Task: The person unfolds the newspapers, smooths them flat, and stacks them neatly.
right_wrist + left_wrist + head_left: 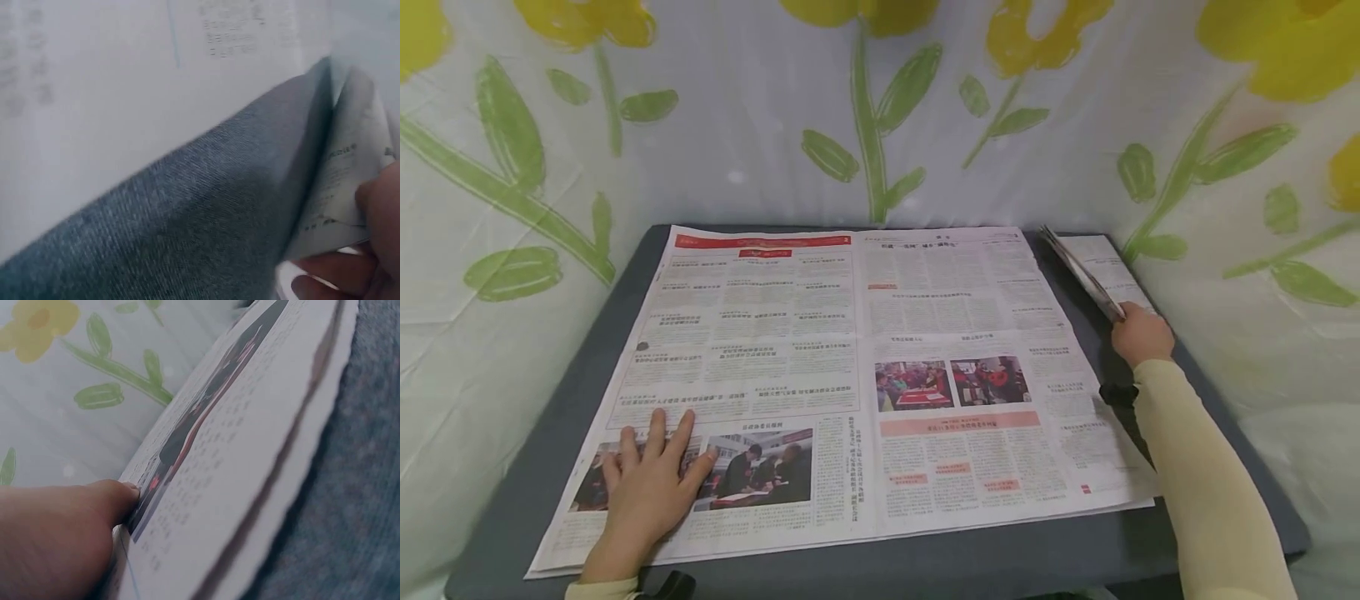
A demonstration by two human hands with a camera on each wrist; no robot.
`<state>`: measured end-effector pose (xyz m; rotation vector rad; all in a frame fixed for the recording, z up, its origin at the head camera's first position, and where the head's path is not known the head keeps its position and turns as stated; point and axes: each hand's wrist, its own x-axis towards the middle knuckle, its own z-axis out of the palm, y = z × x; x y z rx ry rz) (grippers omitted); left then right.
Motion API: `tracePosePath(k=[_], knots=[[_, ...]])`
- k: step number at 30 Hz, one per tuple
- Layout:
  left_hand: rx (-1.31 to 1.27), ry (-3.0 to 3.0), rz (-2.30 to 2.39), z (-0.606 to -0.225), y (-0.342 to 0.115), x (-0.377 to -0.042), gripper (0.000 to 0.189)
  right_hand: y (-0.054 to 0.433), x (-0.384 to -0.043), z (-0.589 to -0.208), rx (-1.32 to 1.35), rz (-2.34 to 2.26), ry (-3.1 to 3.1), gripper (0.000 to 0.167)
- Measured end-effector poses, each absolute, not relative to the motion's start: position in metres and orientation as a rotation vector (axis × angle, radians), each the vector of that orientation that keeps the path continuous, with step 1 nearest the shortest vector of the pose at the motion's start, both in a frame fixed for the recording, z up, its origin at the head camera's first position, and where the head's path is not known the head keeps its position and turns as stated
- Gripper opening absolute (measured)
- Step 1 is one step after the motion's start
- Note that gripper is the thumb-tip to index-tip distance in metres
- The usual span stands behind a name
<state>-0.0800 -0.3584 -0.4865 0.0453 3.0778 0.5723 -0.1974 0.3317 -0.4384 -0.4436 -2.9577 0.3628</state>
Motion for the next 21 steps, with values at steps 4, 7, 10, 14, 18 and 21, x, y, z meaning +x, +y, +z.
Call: tracePosePath(k=[4, 7, 10, 14, 18, 21], knots=[[0.048, 3.083, 0.588, -0.487, -0.359, -0.080, 0.076, 0.326, -0.192, -0.431, -0.426, 0.538, -2.734, 0.032], [0.039, 3.079, 0.584, -0.487, -0.359, -0.080, 0.076, 0.310, -0.190, -0.417, -0.351, 0.607, -2.577, 0.037], [0.026, 3.081, 0.574, -0.486, -0.359, -0.079, 0.076, 0.285, -0.190, -0.399, -0.242, 0.613, -2.479, 0.039], [0.017, 3.092, 0.577, -0.485, -0.359, -0.079, 0.076, 0.242, -0.192, -0.387, -0.017, 0.575, -2.387, 0.039], [0.017, 3.092, 0.585, -0.485, -0.358, -0.079, 0.076, 0.190, -0.185, -0.389, 0.229, 0.555, -2.362, 0.039], [0.018, 3.087, 0.580, -0.485, -0.356, -0.079, 0.076, 0.147, -0.174, -0.397, 0.399, 0.576, -2.404, 0.041]])
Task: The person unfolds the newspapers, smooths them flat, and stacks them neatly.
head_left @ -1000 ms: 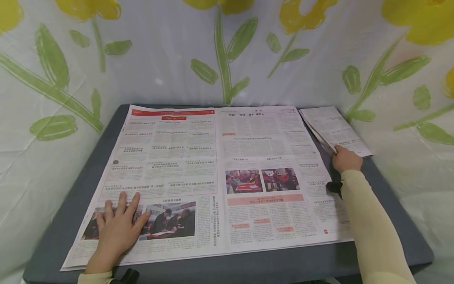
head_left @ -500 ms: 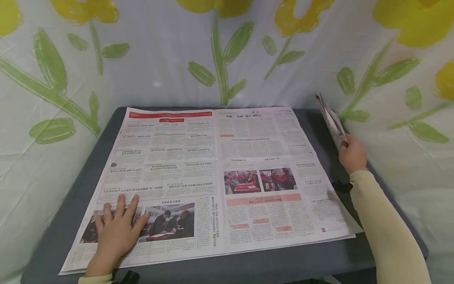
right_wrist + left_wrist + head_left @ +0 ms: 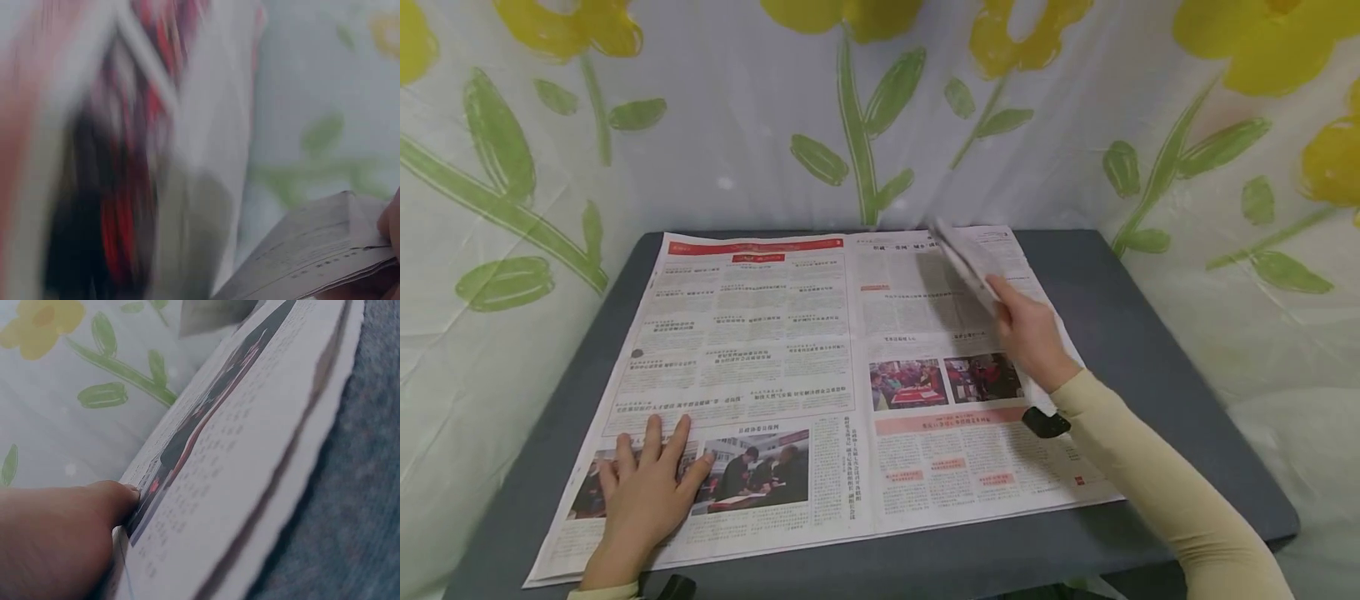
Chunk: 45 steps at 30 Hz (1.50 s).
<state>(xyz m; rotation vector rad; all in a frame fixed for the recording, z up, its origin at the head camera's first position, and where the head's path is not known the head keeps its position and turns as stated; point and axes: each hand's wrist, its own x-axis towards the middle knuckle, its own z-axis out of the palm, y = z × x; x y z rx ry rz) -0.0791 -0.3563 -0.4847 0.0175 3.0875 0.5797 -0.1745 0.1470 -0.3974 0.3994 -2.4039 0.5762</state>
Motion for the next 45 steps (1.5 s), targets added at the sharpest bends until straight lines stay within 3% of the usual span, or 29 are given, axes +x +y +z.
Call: tracePosePath(k=[9, 15, 24, 34, 45], knots=[[0.001, 3.087, 0.563, -0.485, -0.357, -0.079, 0.076, 0.025, -0.142, -0.424, 0.783, 0.720, -2.592, 0.044], [0.013, 3.092, 0.573, -0.485, -0.356, -0.079, 0.075, -0.027, -0.128, -0.438, 0.933, 0.666, -2.684, 0.047], [0.045, 3.027, 0.609, -0.474, -0.346, -0.085, 0.076, -0.047, -0.115, -0.443, 0.993, 0.516, -2.789, 0.063], [0.412, 3.011, 0.651, -0.446, -0.287, -0.113, 0.054, -0.076, -0.119, -0.451, 0.773, 0.287, -3.159, 0.081], [0.408, 2.980, 0.656, -0.466, -0.270, -0.129, 0.046, -0.076, -0.119, -0.463, 0.729, 0.285, -3.160, 0.069]])
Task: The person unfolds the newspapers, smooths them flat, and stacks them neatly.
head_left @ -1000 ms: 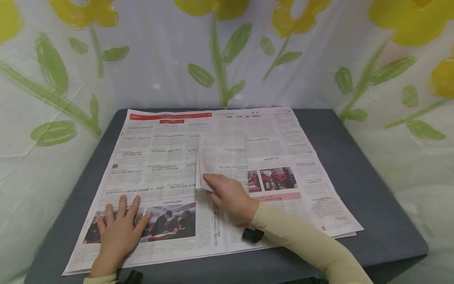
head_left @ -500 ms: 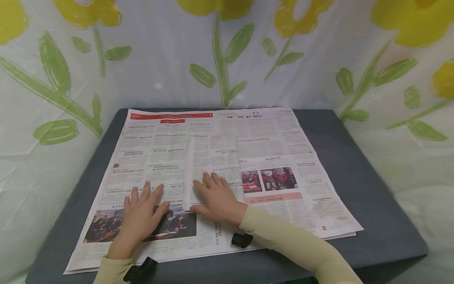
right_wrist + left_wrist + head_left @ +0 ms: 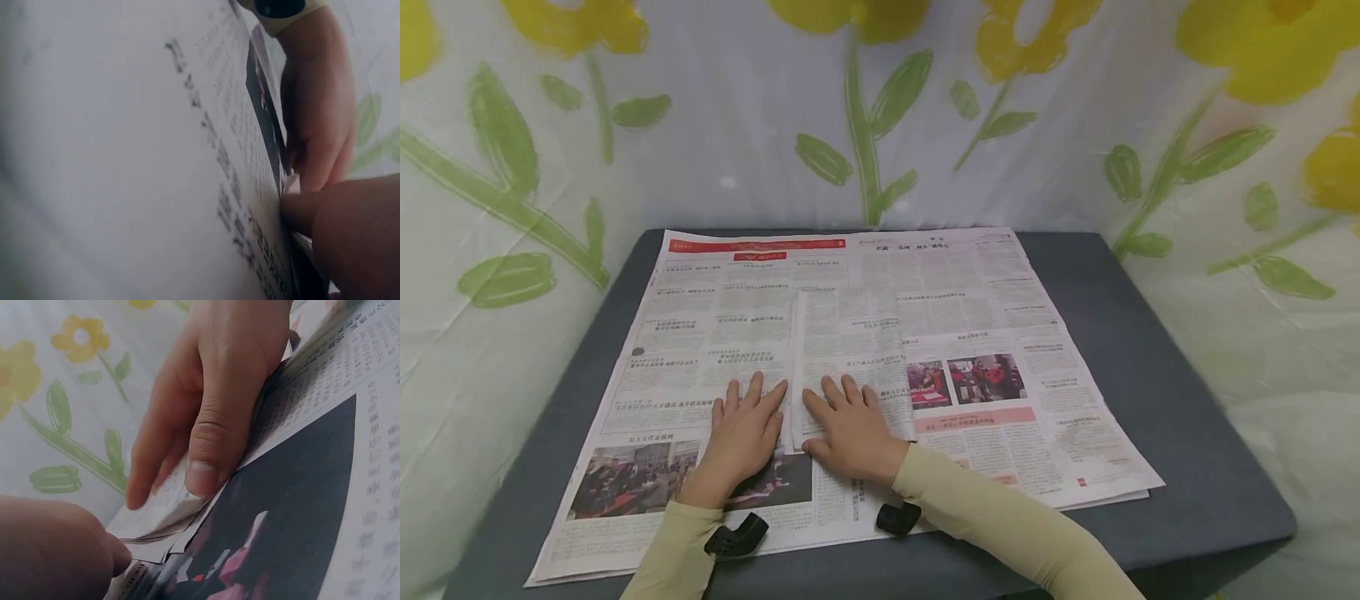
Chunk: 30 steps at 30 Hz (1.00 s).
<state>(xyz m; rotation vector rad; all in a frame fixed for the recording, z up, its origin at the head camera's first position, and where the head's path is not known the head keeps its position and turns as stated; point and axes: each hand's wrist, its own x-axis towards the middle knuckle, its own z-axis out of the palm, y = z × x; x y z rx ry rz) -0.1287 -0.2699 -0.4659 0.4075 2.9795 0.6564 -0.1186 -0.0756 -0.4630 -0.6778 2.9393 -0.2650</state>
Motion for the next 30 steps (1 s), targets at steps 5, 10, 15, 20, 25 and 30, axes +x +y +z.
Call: tracePosePath(k=[5, 10, 15, 20, 25, 30], knots=[[0.427, 2.975, 0.687, -0.466, -0.267, -0.131, 0.048, -0.069, -0.122, -0.461, -0.686, -0.336, 2.999, 0.058], [0.426, 2.986, 0.689, -0.471, -0.266, -0.129, 0.051, -0.061, -0.127, -0.456, -0.653, -0.672, 3.036, 0.042], [0.439, 2.988, 0.696, -0.474, -0.263, -0.127, 0.052, -0.036, -0.132, -0.444, -0.367, -1.378, 2.874, 0.039], [0.441, 2.998, 0.666, -0.472, -0.262, -0.128, 0.052, 0.002, -0.132, -0.434, -0.045, -2.062, 2.565, 0.039], [0.446, 3.000, 0.657, -0.471, -0.266, -0.128, 0.052, 0.039, -0.121, -0.431, 0.249, -2.365, 2.336, 0.038], [0.438, 2.982, 0.662, -0.471, -0.269, -0.129, 0.054, 0.070, -0.106, -0.440, 0.352, -2.531, 2.086, 0.040]])
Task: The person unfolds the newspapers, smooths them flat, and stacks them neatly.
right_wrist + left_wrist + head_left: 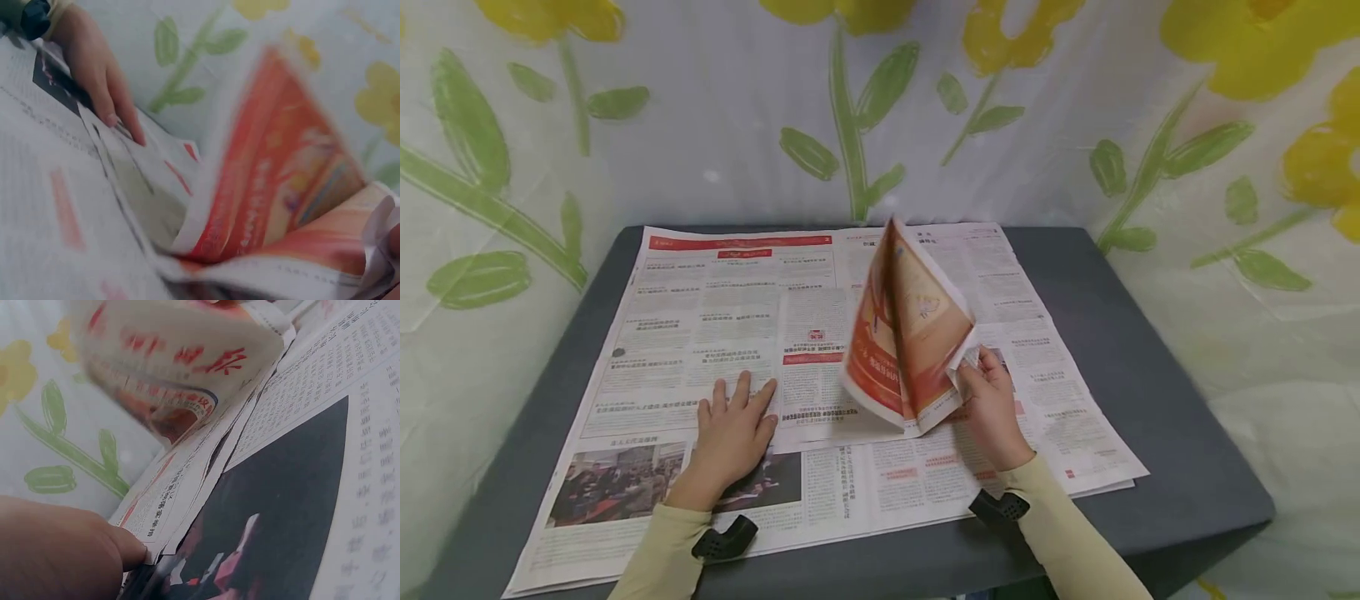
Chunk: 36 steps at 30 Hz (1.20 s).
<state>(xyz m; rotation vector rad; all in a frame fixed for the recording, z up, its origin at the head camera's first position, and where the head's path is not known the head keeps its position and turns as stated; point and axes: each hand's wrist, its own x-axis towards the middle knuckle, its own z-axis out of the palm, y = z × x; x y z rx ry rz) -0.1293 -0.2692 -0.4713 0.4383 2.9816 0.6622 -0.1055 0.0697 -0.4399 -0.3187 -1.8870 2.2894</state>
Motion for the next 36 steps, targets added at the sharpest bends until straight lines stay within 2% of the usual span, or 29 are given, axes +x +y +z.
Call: tracePosePath(k=[3, 7, 8, 12, 14, 19, 24, 29, 32, 36], knots=[[0.413, 2.967, 0.667, -0.472, -0.269, -0.130, 0.054, 0.084, -0.097, -0.447, -0.363, 2.421, -1.753, 0.037], [0.398, 2.957, 0.666, -0.472, -0.269, -0.129, 0.055, 0.102, -0.087, -0.454, -0.474, 2.505, -1.623, 0.024], [0.396, 2.958, 0.664, -0.471, -0.269, -0.129, 0.055, 0.107, -0.085, -0.455, -0.500, 2.533, -1.589, 0.026], [0.395, 2.962, 0.651, -0.470, -0.269, -0.128, 0.055, 0.123, -0.080, -0.455, -0.572, 2.673, -1.400, 0.058], [0.392, 2.964, 0.650, -0.470, -0.269, -0.128, 0.055, 0.130, -0.078, -0.454, -0.602, 2.695, -1.349, 0.065], [0.397, 2.964, 0.657, -0.470, -0.269, -0.129, 0.055, 0.143, -0.074, -0.455, -0.674, 2.578, -1.396, 0.065], [0.413, 2.957, 0.652, -0.469, -0.269, -0.130, 0.055, 0.146, -0.068, -0.451, -0.674, 2.173, -1.644, 0.058], [0.490, 2.963, 0.649, -0.464, -0.266, -0.135, 0.054, 0.134, -0.060, -0.445, -0.431, 1.639, -2.154, 0.041], [0.613, 2.969, 0.618, -0.460, -0.259, -0.141, 0.053, 0.119, -0.053, -0.440, -0.114, 1.401, -2.453, 0.037], [0.739, 2.938, 0.566, -0.456, -0.247, -0.152, 0.052, 0.094, -0.045, -0.437, 0.334, 1.138, -2.762, 0.039]])
